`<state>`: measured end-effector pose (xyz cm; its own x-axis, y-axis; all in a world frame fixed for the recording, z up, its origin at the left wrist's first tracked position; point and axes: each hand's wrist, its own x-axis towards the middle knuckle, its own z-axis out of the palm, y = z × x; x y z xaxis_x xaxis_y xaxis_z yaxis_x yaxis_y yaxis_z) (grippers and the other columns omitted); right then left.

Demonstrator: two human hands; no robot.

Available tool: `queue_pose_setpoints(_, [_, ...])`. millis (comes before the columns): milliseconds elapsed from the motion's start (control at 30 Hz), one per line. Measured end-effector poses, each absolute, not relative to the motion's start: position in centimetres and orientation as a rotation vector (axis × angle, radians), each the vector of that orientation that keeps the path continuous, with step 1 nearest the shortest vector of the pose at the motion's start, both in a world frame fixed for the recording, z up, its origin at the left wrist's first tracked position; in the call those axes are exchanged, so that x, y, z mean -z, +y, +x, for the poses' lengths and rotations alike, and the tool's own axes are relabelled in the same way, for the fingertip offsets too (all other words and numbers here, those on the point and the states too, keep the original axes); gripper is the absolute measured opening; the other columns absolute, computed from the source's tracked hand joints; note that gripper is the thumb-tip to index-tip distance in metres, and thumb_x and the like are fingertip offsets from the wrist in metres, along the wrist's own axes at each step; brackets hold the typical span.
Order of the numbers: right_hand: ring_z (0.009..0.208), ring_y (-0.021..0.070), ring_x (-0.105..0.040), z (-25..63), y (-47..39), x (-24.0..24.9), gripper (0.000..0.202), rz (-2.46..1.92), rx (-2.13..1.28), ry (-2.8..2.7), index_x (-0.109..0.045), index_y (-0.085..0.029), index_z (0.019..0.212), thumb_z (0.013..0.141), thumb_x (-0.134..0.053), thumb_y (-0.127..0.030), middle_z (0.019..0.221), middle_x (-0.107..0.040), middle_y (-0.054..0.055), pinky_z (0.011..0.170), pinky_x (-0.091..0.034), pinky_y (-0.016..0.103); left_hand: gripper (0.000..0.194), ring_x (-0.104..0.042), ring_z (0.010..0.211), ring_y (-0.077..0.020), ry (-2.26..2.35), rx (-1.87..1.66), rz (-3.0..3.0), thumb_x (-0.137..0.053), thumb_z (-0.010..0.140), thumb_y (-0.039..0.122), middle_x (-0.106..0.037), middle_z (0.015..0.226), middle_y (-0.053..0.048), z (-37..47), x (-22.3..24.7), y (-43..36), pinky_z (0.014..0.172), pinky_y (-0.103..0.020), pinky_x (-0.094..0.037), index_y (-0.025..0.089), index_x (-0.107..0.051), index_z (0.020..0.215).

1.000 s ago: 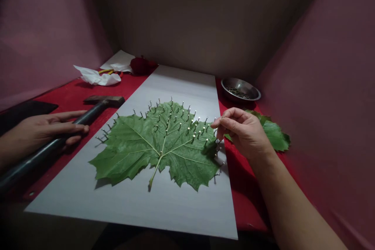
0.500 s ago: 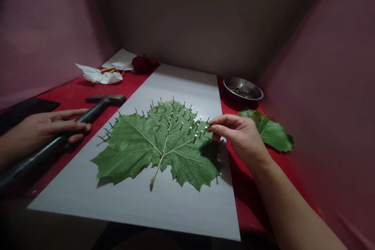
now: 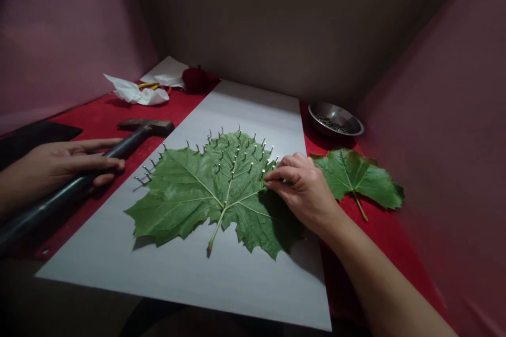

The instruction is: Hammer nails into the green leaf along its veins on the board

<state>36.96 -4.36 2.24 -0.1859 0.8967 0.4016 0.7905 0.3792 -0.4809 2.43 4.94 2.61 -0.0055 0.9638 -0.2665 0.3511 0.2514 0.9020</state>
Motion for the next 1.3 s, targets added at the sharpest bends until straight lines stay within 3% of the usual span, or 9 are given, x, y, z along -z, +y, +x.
queue_pose_setpoints(400, [0.074, 0.0163, -0.056, 36.9, -4.2, -2.0, 0.005, -1.480, -0.097, -2.124, -0.069, -0.023, 0.076, 0.079, -0.065, -0.021, 0.073, -0.063, 0.001, 0.074, -0.039, 0.035, 0.084, -0.054, 0.043, -0.0137, 1.531, -0.787, 1.264, -0.074, 0.045, 0.034, -0.060, 0.049, -0.002, 1.6, -1.9, 5.4, 0.035, -0.018, -0.043, 0.011, -0.055, 0.123])
queue_pose_setpoints(767, [0.074, 0.0169, -0.056, 36.8, -4.2, -2.1, 0.006, -1.498, -0.093, -2.133, -0.068, -0.025, 0.075, 0.079, -0.065, -0.022, 0.074, -0.063, 0.001, 0.074, -0.038, 0.036, 0.077, -0.054, 0.041, -0.0135, 1.534, -0.838, 1.255, -0.077, 0.041, 0.031, -0.060, 0.050, -0.002, 1.8, -2.0, 5.4, 0.034, -0.019, -0.044, 0.011, -0.062, 0.113])
queue_pose_setpoints(1300, [0.074, 0.0170, -0.055, 36.6, -4.4, -2.1, 0.008, -1.473, -0.062, -2.169, -0.068, -0.025, 0.074, 0.080, -0.063, -0.023, 0.072, -0.063, 0.001, 0.073, -0.037, 0.035, 0.085, -0.056, 0.044, -0.0142, 1.484, -0.788, 1.280, -0.079, 0.048, 0.034, -0.061, 0.053, -0.001, 0.7, -1.0, 5.9, 0.037, -0.019, -0.045, 0.018, -0.054, 0.127])
